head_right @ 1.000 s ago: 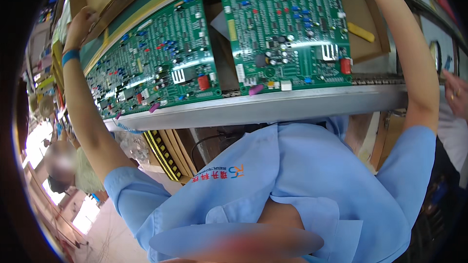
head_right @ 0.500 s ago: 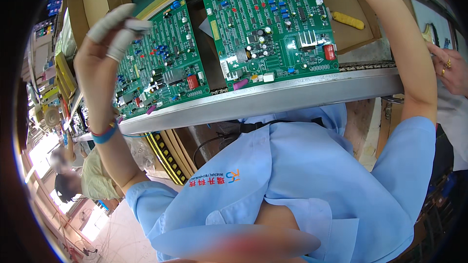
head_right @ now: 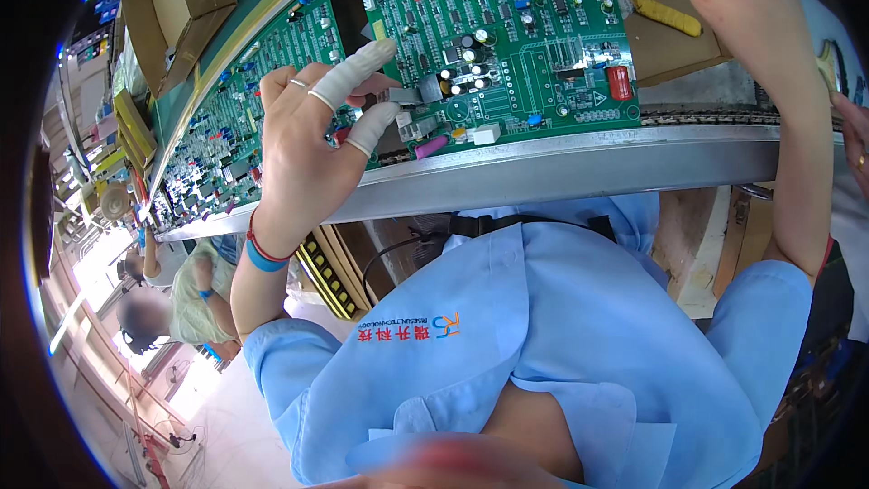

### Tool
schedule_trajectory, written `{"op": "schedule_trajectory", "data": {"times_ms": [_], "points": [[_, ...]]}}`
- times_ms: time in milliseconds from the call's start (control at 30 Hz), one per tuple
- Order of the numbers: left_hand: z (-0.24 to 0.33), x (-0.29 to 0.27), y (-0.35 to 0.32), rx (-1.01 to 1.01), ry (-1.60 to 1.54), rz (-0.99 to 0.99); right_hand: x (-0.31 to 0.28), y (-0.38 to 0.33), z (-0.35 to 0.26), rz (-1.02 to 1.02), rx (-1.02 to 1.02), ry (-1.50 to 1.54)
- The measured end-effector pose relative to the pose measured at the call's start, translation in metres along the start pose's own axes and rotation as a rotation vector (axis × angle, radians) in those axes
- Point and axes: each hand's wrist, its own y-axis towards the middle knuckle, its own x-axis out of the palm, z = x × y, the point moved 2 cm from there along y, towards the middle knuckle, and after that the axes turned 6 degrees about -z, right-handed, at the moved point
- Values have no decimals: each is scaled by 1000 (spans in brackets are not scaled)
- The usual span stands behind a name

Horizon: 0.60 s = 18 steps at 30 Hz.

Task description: The person assembles printed circuit boards by hand on a production line, inserting capacitors, connectors, and transformers into the boards.

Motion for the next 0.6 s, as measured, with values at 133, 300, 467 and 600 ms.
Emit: {"op": "schedule_trajectory", "data": {"times_ms": [133, 300, 467, 600], "points": [[3, 1, 1, 51, 99, 33, -3, -7, -6, 55, -46, 22], [8, -2, 0, 3, 173, -35, -5, -18, -5, 2, 74, -15], [13, -4, 0, 60, 211, -35, 3, -23, 16, -67, 60, 114], [20, -3, 11, 152, 261, -53, -2, -46, 60, 17, 31, -39]]}}
